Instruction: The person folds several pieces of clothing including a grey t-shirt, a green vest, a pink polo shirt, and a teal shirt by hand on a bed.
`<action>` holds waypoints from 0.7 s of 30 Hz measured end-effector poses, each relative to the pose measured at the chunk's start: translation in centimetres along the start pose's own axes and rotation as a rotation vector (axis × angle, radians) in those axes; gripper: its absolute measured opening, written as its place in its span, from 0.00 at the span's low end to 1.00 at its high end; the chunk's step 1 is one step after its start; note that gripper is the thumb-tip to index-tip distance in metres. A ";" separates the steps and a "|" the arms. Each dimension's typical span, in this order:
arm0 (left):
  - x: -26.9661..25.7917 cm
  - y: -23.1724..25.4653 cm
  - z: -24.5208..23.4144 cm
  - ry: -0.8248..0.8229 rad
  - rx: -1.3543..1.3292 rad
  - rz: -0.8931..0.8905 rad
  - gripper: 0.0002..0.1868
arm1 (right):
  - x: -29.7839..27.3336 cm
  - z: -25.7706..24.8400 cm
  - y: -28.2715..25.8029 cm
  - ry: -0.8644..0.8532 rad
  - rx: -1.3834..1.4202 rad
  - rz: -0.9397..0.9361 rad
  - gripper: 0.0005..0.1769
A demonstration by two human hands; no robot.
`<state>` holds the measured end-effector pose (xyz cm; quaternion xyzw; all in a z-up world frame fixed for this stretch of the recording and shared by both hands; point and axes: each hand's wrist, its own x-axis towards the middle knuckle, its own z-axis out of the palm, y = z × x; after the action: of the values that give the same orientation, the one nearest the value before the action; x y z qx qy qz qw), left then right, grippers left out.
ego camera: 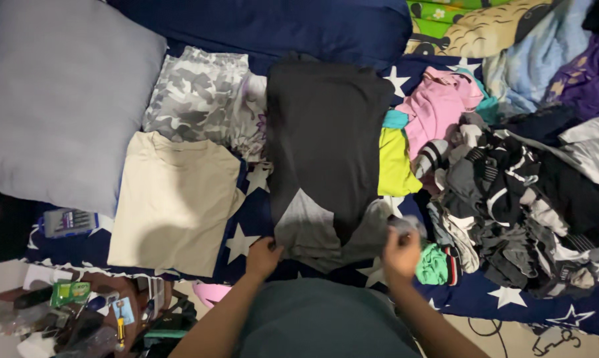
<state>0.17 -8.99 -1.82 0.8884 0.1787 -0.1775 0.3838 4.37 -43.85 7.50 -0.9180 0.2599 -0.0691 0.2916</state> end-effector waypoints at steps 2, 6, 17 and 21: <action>0.4 -1.5 0.8 -0.080 -0.103 -0.061 0.27 | -2.6 0.0 -4.3 -0.117 0.052 -0.313 0.11; -0.1 -3.6 0.9 -0.163 -0.089 -0.145 0.27 | -4.6 0.5 -9.7 -0.803 0.184 -0.872 0.14; -1.8 1.4 -4.9 0.143 -0.025 -0.073 0.20 | -0.9 8.0 0.3 -0.591 0.091 -0.066 0.35; 2.4 9.0 -7.1 0.356 -0.054 0.360 0.13 | -0.8 10.7 3.5 -0.717 0.118 0.059 0.39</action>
<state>7.58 -9.03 7.22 0.9125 0.0869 0.0578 0.3955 5.16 -40.48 -3.26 -0.8574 0.1632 0.2508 0.4187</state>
